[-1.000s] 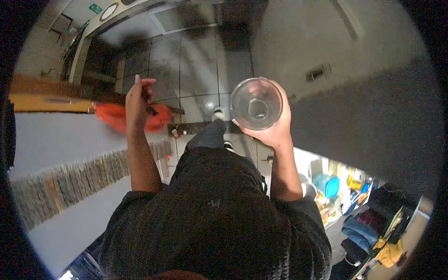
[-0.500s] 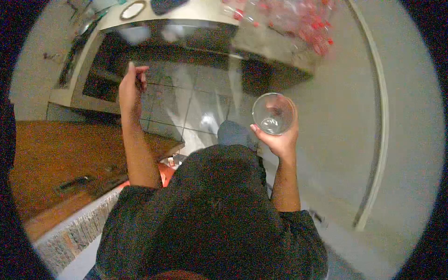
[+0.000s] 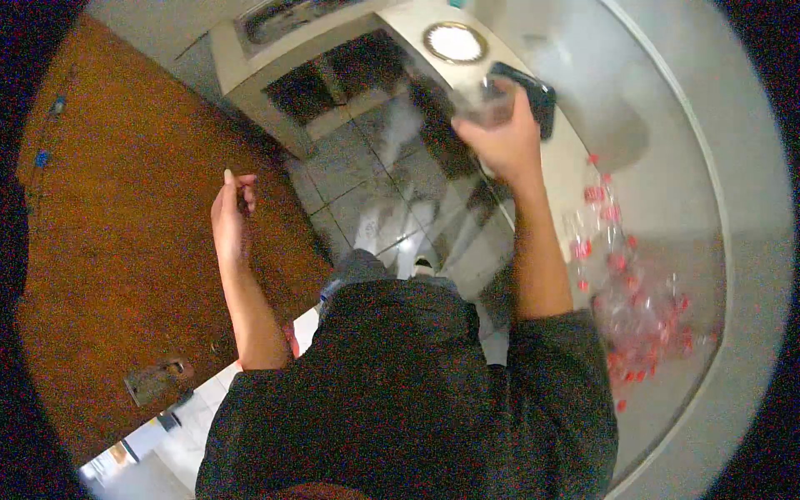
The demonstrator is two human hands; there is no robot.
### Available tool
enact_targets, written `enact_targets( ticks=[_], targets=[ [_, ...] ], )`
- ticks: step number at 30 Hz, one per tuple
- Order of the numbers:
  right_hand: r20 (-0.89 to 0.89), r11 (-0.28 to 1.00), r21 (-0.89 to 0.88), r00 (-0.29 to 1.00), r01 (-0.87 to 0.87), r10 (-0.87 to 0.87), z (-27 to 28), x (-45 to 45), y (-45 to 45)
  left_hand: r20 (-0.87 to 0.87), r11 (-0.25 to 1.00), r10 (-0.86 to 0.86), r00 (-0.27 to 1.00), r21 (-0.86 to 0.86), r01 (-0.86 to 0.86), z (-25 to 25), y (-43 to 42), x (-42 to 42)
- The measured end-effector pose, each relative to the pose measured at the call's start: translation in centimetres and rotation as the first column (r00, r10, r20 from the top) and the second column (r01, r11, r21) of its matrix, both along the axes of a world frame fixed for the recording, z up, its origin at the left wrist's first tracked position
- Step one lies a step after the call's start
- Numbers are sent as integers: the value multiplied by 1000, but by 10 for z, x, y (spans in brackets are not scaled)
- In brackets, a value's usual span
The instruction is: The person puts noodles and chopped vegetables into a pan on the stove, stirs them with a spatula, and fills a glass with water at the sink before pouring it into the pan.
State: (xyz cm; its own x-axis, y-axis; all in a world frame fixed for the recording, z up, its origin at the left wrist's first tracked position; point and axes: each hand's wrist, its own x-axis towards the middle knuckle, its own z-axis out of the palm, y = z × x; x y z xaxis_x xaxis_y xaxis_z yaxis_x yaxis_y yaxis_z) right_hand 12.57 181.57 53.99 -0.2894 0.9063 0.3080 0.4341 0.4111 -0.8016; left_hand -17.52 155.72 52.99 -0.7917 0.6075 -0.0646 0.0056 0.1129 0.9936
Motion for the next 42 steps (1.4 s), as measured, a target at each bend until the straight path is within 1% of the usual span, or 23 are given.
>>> enact_targets(
  ticks=[5,7,8,10,12,14,15,16,18,19,21,22,24,25,27,29,31,33,36,38,39,41,42],
  targets=[
    [224,986,48,964,-158,143,44,-162,139,47,968,251,967,-26,-250,-1,25,-58],
    [354,938,292,932,-188,77,44,-238,177,49,955,297,954,-26,-296,-10,29,-88],
    [346,934,298,934,-199,88,46,-262,190,69,954,298,952,-30,-297,-15,31,-94],
    [490,897,299,859,-327,150,69,-340,193,99,954,300,949,-1,-301,-27,36,-145],
    [604,873,337,792,-353,87,99,-400,170,105,938,342,934,19,-346,-36,32,-180],
    [830,810,381,551,-445,-88,115,-447,151,122,936,344,931,34,-350,-29,23,-203],
    [778,712,500,617,-493,-120,92,-490,278,101,940,341,934,-7,-342,-11,126,-241],
    [779,711,496,617,-499,-110,82,-520,313,97,939,342,935,-9,-343,-12,158,-266],
    [716,555,672,621,-490,-319,88,-538,329,55,941,338,940,-3,-338,4,172,-283],
    [722,560,665,617,-495,-312,91,-547,339,20,946,325,945,2,-325,9,182,-295],
    [649,368,761,635,-534,-420,99,-577,355,4,951,308,951,25,-308,8,196,-332],
    [651,374,759,634,-534,-417,105,-601,369,-17,958,284,959,54,-283,10,213,-362],
    [719,649,628,639,-429,-274,104,-627,389,17,956,290,957,37,-291,14,246,-399],
    [721,654,624,638,-428,-271,99,-630,399,48,955,296,954,25,-297,17,264,-412],
    [518,822,449,852,-351,81,83,-628,420,-9,960,282,960,-1,-282,18,299,-441],
    [373,914,230,898,-335,235,34,-635,447,-71,960,278,958,-27,-280,20,332,-469],
    [138,886,-64,876,-458,463,-8,-647,456,-217,967,207,954,-100,-233,25,375,-508],
    [26,817,-251,840,-519,542,-45,-666,460,-303,961,194,933,-132,-242,30,423,-546],
    [19,761,-166,770,-627,638,-113,-704,484,-405,959,114,907,-193,-206,25,492,-604],
    [50,709,-319,736,-628,675,-133,-722,486,-511,963,-27,859,-245,-115,30,537,-646],
    [-84,610,-442,707,-658,702,-156,-736,494,-573,955,-118,811,-289,-65,31,560,-667],
    [-51,635,-420,715,-648,697,-167,-752,501,-744,965,-203,636,-263,0,28,609,-712],
    [-5,666,-382,722,-640,692,-169,-760,504,-740,962,-211,638,-271,4,31,631,-729]
  ],
)
